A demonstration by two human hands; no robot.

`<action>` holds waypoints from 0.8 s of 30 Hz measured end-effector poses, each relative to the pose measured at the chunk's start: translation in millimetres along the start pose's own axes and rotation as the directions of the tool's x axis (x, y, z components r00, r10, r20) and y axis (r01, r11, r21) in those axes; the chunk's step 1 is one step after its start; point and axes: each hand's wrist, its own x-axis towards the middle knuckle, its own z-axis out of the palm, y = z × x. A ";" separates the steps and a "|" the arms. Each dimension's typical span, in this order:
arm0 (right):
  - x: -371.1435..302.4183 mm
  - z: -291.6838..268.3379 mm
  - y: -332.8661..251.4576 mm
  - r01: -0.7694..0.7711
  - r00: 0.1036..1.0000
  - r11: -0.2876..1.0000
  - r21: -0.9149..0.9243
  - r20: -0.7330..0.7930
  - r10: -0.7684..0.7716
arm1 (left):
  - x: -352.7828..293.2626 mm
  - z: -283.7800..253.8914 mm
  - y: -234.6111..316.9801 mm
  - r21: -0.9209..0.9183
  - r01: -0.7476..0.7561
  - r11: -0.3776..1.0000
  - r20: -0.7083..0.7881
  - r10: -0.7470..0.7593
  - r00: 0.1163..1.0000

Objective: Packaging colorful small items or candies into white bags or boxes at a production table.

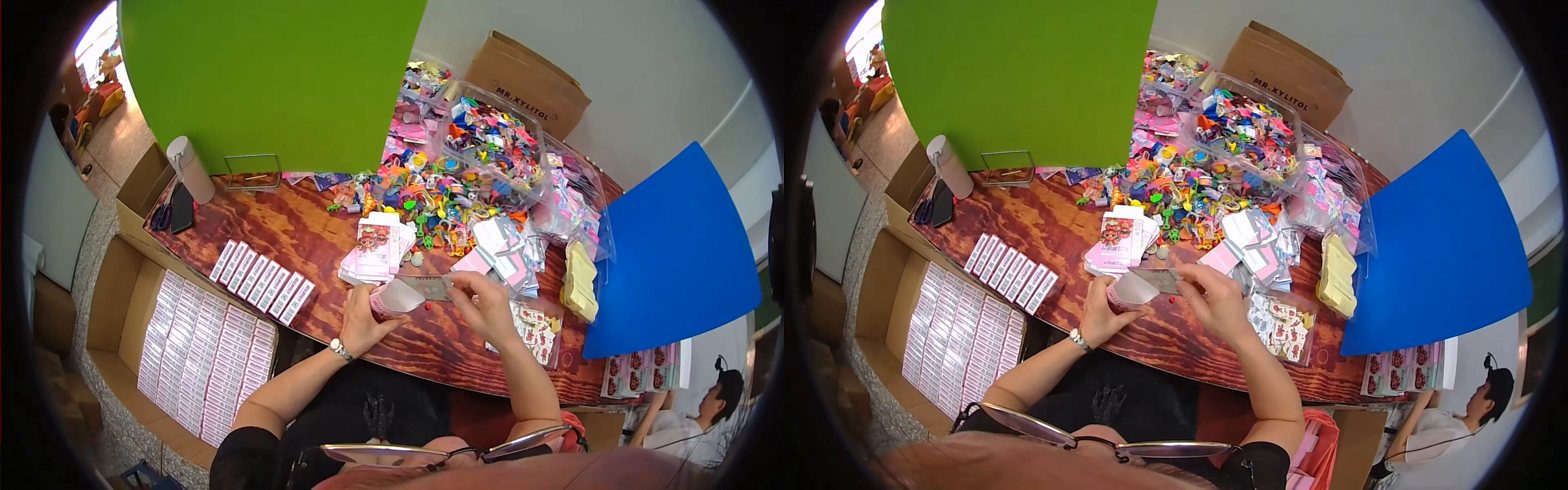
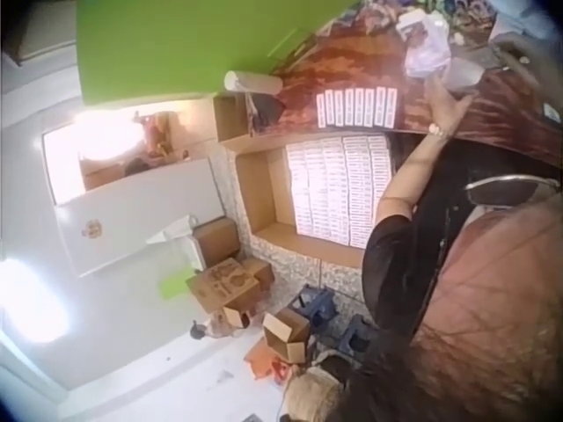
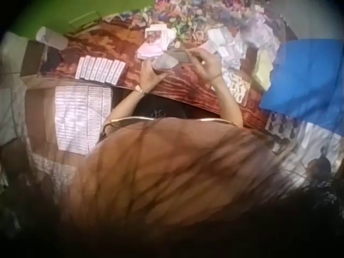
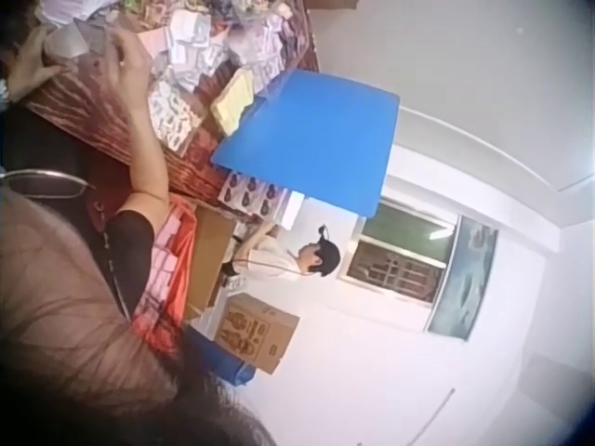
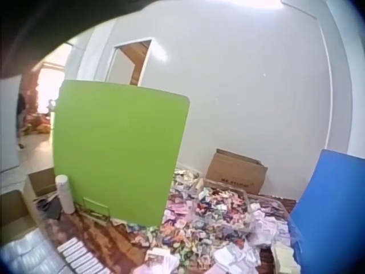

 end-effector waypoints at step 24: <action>-14.6 60.8 -7.0 0.380 0.920 0.799 -0.467 0.097 -0.380 | -6.1 -5.5 8.1 0.155 -0.125 0.980 -0.092 0.140 0.986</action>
